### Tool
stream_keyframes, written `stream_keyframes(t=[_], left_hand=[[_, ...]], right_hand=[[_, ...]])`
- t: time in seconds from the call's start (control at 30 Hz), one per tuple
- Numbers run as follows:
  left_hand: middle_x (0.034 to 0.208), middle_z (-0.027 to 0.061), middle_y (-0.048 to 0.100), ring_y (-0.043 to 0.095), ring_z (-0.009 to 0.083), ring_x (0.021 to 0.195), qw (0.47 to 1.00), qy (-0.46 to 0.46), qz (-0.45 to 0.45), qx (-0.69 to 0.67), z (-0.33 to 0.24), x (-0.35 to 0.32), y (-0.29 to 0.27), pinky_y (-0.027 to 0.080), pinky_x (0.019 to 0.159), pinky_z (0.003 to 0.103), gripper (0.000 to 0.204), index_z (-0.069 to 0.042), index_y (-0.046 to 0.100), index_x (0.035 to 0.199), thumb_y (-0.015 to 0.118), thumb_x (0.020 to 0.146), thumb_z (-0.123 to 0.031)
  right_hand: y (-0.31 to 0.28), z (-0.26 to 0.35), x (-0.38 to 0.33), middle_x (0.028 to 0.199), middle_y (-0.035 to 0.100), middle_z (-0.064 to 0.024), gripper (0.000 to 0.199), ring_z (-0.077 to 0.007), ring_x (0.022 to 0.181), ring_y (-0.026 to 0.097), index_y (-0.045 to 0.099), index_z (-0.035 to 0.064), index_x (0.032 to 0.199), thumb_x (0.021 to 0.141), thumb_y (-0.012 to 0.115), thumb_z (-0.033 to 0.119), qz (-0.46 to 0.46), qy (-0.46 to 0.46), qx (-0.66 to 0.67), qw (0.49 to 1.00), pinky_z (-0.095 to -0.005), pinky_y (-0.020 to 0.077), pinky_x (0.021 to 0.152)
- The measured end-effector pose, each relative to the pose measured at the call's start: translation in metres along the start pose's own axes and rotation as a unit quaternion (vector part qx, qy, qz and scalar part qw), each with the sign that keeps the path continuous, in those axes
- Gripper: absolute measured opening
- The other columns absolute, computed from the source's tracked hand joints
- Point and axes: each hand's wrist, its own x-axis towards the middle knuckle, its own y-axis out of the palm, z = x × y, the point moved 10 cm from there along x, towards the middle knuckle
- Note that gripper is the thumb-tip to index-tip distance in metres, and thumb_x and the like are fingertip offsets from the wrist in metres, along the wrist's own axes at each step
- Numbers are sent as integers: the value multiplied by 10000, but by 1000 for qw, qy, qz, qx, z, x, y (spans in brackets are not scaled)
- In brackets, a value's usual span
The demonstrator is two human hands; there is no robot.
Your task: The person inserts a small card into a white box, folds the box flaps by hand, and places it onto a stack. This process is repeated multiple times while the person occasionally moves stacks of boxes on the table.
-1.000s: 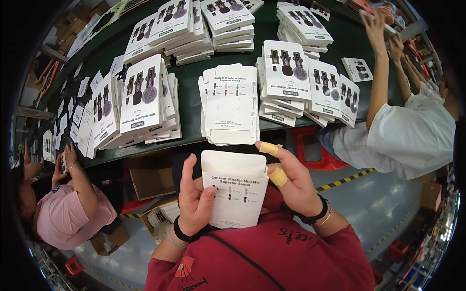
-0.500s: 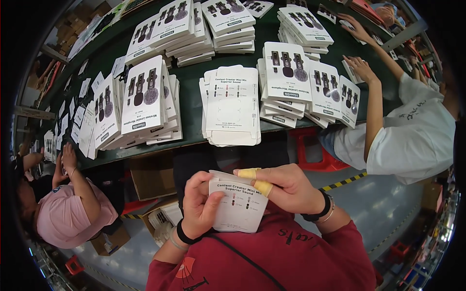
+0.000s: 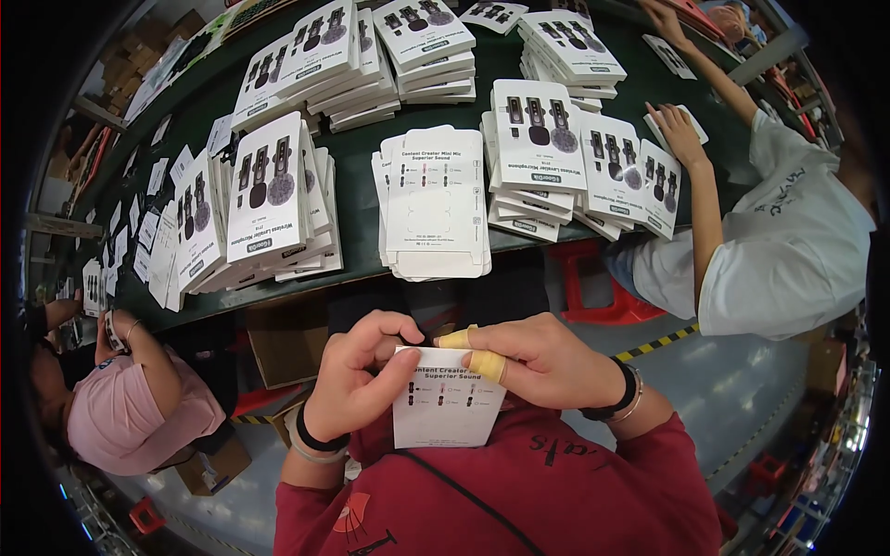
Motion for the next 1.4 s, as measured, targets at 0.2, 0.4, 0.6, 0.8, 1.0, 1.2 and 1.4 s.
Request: stream_keyframes(t=[0.2,0.4,0.6,0.8,1.0,1.2,1.4], left_hand=[[875,-2,570,496,34,729,999,-10,-16,-45,0,12,0,388,653,174,74,-15,522,1008,564,947,-17],[638,3,533,477,52,576,972,189,-133,37,-2,-3,-1,385,557,192,117,-30,521,917,625,965,-53],[708,38,583,497,66,603,971,171,-150,-78,7,-7,-2,407,562,204,189,-29,504,870,676,942,-57],[784,52,622,510,56,652,973,171,-140,-72,7,-3,6,412,577,211,147,-17,514,908,654,951,-34],[972,115,659,603,121,814,969,157,-176,-79,-4,10,-1,473,714,251,103,2,528,1034,520,1027,-100],[1305,212,571,584,248,1165,947,160,-277,0,5,40,-33,454,1000,365,388,50,466,1333,418,1076,-237],[1318,262,525,519,364,1220,923,116,-292,224,25,65,-34,404,1051,421,539,68,398,1418,554,1017,-256]], right_hand=[[-1,-9,2,889,696,-128,268,-161,766,680,660,28,1220,1016,529,142,7,43,58,997,-279,517,684],[10,-21,2,1013,684,-144,314,-163,896,670,589,14,1300,1025,505,142,12,42,135,990,-281,515,781],[14,4,-2,1311,601,-200,460,-284,1110,646,427,-18,1434,1017,510,157,20,-60,-26,998,-340,492,961],[15,12,-5,1294,610,-206,507,-348,1129,633,407,-27,1438,986,533,163,21,-50,-195,979,-373,509,951],[-6,-1,-18,1192,671,-192,417,-324,1108,655,517,-38,1314,926,593,92,176,139,-16,974,-332,533,909],[-59,16,-41,1148,684,-215,306,-300,1125,657,572,-18,1156,858,639,-23,-100,-34,-15,994,-364,531,914],[-76,7,-81,1222,659,-228,348,-384,1127,652,543,21,1130,804,625,-68,-315,-187,-47,929,-463,510,973]])
